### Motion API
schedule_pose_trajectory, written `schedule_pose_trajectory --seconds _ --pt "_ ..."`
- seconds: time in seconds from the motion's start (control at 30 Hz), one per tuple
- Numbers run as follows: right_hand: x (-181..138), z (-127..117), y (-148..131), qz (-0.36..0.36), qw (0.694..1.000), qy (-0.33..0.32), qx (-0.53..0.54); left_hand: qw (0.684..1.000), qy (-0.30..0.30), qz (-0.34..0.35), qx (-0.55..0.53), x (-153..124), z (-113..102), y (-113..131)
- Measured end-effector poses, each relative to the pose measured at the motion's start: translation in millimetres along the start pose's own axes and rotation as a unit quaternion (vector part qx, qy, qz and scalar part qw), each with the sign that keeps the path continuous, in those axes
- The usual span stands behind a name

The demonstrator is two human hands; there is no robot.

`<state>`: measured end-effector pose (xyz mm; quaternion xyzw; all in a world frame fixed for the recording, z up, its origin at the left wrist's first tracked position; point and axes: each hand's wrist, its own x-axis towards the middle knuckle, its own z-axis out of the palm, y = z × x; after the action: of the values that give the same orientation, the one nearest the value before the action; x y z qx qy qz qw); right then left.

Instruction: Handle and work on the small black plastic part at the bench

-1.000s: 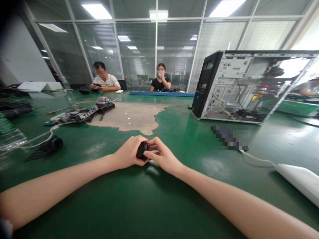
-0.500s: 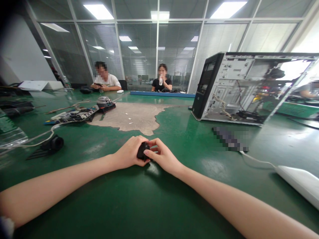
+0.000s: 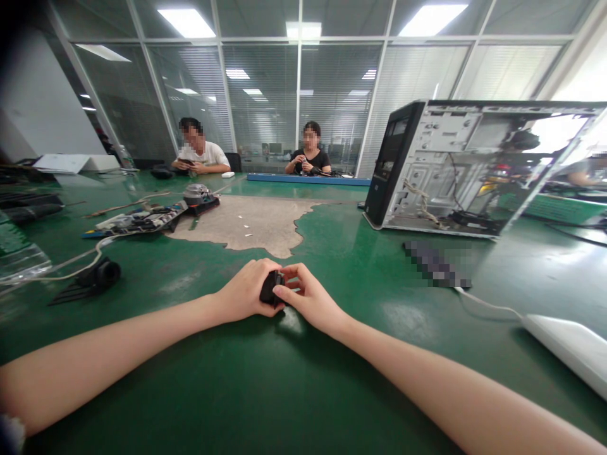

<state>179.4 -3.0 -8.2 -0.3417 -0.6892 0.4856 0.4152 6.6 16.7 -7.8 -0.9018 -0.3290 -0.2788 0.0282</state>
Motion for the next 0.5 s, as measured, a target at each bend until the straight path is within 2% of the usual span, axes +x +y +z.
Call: schedule_pose_trajectory --seconds 0.23,0.5 --pt "-4.9 -1.1 0.0 -0.019 0.999 -0.033 0.025 1.000 0.002 0.002 0.006 -0.5 0.9 -0.6" --pt "-3.1 0.3 -1.9 -0.014 1.000 -0.001 -0.007 1.000 0.005 -0.002 -0.008 0.5 1.3 -0.2"
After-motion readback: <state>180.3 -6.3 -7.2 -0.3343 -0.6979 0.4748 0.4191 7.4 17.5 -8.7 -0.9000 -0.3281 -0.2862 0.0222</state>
